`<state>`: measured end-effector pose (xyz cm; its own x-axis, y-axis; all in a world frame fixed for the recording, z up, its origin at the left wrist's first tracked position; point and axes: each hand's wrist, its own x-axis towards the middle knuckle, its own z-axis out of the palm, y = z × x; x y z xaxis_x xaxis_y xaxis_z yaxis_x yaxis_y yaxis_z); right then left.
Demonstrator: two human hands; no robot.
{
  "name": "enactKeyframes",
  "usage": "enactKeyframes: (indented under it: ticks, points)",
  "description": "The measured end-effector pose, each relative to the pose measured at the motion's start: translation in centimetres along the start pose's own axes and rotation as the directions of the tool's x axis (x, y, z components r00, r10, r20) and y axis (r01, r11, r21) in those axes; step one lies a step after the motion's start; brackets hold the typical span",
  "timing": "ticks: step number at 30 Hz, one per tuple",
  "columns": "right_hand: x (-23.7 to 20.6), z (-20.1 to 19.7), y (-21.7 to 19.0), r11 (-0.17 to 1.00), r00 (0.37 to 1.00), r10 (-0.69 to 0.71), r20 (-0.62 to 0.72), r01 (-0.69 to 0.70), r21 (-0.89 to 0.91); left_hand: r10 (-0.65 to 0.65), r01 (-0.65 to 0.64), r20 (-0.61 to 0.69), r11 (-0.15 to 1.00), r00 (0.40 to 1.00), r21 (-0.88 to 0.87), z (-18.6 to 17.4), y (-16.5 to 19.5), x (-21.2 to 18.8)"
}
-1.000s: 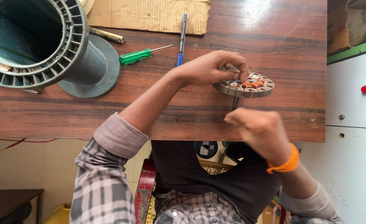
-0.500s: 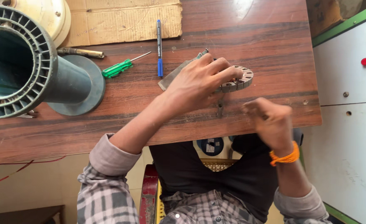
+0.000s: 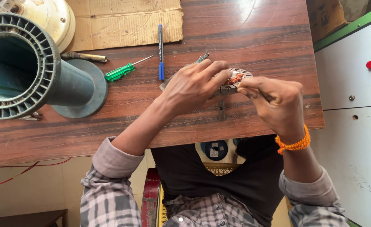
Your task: The person sits at a workbench and inserts small copper conductor pieces one at a time into the slots of a motor rotor assembly, pressing each piece into place by hand and rotating the rotor to reach new slots. The rotor rests on the wooden bench while both hands position and seat the copper pieces around its circumference.
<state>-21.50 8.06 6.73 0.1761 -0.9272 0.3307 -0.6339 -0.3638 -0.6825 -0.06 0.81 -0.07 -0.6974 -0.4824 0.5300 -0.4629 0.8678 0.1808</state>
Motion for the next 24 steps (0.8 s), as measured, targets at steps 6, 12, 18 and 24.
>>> enactKeyframes:
  ticks: [6, 12, 18, 24]
  points:
    - [0.4, 0.1, 0.5, 0.999, 0.999, -0.004, 0.034, 0.002, 0.045, -0.014, 0.012, 0.023, 0.996, 1.0, 0.086, -0.4, 0.5, 0.1]
    - [0.0, -0.1, 0.7, 0.998, 0.999, 0.026, 0.036, -0.028, 0.064, 0.017, -0.02, 0.025, 0.996, 1.0, 0.089, -0.7, 0.4, 0.1]
    - [1.6, 0.3, 1.3, 0.998, 0.998, -0.037, 0.041, 0.034, 0.059, 0.064, -0.067, 0.031, 0.991, 0.998, 0.116, -0.8, 0.0, 0.0]
    - [4.8, 1.4, 3.2, 0.997, 0.987, -0.006, 0.164, -0.006, 0.071, 0.129, -0.137, 0.049, 0.967, 0.99, 0.215, -0.5, -0.2, -0.1]
